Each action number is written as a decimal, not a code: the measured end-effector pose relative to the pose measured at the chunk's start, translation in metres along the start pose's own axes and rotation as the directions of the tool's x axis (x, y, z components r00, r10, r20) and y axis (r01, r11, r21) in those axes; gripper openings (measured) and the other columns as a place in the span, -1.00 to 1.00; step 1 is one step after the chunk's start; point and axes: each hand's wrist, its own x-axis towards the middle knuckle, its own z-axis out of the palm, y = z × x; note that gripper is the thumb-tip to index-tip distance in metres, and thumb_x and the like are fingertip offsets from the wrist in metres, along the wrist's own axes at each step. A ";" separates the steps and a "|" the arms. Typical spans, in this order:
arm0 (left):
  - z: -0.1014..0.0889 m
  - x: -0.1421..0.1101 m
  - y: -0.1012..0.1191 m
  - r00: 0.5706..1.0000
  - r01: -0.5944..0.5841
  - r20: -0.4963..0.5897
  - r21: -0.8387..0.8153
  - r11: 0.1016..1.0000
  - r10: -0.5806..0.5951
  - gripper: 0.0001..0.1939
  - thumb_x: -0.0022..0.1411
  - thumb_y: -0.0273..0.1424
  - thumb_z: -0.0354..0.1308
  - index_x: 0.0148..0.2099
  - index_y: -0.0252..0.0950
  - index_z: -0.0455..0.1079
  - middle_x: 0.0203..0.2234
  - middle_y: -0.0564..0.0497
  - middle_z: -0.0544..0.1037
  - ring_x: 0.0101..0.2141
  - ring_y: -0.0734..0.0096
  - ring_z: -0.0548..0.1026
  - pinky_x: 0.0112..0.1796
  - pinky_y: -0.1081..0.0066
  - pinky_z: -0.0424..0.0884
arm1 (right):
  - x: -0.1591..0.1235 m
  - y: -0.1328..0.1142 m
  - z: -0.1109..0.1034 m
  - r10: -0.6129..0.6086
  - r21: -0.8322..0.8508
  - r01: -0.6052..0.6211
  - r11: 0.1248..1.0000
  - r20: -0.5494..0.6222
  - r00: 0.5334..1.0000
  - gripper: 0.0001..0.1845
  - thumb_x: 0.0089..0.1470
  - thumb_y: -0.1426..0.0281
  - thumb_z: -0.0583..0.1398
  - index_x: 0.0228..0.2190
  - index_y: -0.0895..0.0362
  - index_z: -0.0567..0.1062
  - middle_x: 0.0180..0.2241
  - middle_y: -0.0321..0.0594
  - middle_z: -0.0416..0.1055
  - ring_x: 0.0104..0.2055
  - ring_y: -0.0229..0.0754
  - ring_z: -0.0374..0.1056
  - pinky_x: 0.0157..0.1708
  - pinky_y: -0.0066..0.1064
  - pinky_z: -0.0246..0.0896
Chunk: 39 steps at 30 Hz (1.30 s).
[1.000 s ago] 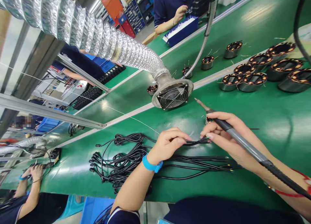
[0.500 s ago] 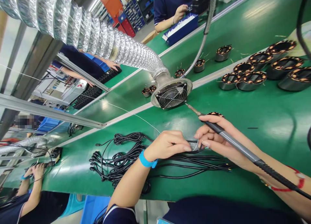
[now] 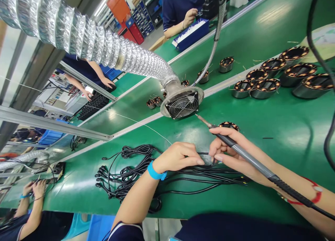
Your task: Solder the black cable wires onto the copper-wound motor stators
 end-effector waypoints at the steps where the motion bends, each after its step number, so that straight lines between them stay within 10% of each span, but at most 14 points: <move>1: 0.000 0.000 0.000 1.000 0.007 0.011 0.008 1.000 -0.007 -0.46 0.41 0.00 0.06 -0.28 -0.32 0.64 -0.48 -0.06 0.55 -0.42 0.44 0.46 -0.32 0.45 0.34 | 0.001 -0.002 0.000 0.000 -0.016 0.000 1.000 0.007 1.000 -0.54 0.29 0.27 0.22 0.16 -0.04 0.23 -0.35 -0.32 0.46 -0.40 -0.30 0.47 -0.35 -0.49 0.45; 10: 0.009 0.012 0.024 0.976 0.111 -0.208 0.208 0.972 -0.067 -0.68 0.43 -0.21 0.09 -0.25 -0.29 0.53 -0.25 -0.11 0.64 -0.12 0.23 0.50 0.07 0.21 0.28 | 0.000 -0.003 0.002 -0.136 -0.245 0.111 0.963 -0.088 0.987 -0.66 0.34 0.26 0.15 0.11 -0.06 0.29 -0.36 -0.33 0.45 -0.35 -0.30 0.45 -0.26 -0.48 0.46; 17: 0.037 0.029 0.033 0.895 0.304 -0.148 -0.486 0.819 -0.420 -0.72 0.29 -0.17 0.14 -0.32 -0.29 0.34 -0.51 0.07 0.45 -0.47 0.48 0.39 -0.34 0.43 0.33 | -0.004 -0.008 0.010 -0.211 -0.407 0.096 0.908 -0.249 0.945 -0.67 0.31 0.32 0.16 0.07 -0.04 0.26 -0.36 -0.32 0.47 -0.37 -0.28 0.45 -0.29 -0.46 0.45; 22: 0.036 0.044 0.016 0.781 0.315 -0.328 -0.529 0.788 -0.532 -0.84 0.13 -0.37 0.20 -0.44 -0.31 0.33 -0.58 0.15 0.36 -0.50 0.58 0.28 -0.40 0.50 0.21 | -0.005 0.000 -0.017 -0.062 -0.492 -0.077 0.867 -0.261 0.963 -0.58 0.30 0.17 0.16 0.13 -0.02 0.27 -0.18 -0.18 0.55 -0.24 -0.16 0.53 -0.22 -0.32 0.49; 28: 0.039 0.058 -0.001 0.684 0.352 -0.375 -0.582 0.733 -0.626 -0.89 0.10 -0.50 0.17 -0.47 -0.32 0.35 -0.63 0.18 0.33 -0.53 0.58 0.22 -0.42 0.48 0.12 | 0.004 0.008 -0.058 0.015 -0.773 -0.266 0.576 -0.315 0.949 -0.54 0.19 0.22 0.17 0.09 0.07 0.33 -0.03 0.01 0.54 -0.03 0.10 0.52 -0.05 -0.07 0.47; 39: 0.041 0.056 0.000 0.653 0.317 -0.364 -0.666 0.676 -0.665 -0.88 0.09 -0.47 0.18 -0.48 -0.32 0.34 -0.65 0.19 0.30 -0.56 0.60 0.21 -0.45 0.47 0.08 | -0.004 -0.016 -0.045 -0.334 -0.871 0.064 0.487 -0.119 0.935 -0.78 0.40 0.29 0.09 0.01 0.02 0.42 -0.28 -0.25 0.59 -0.34 -0.24 0.54 -0.30 -0.48 0.43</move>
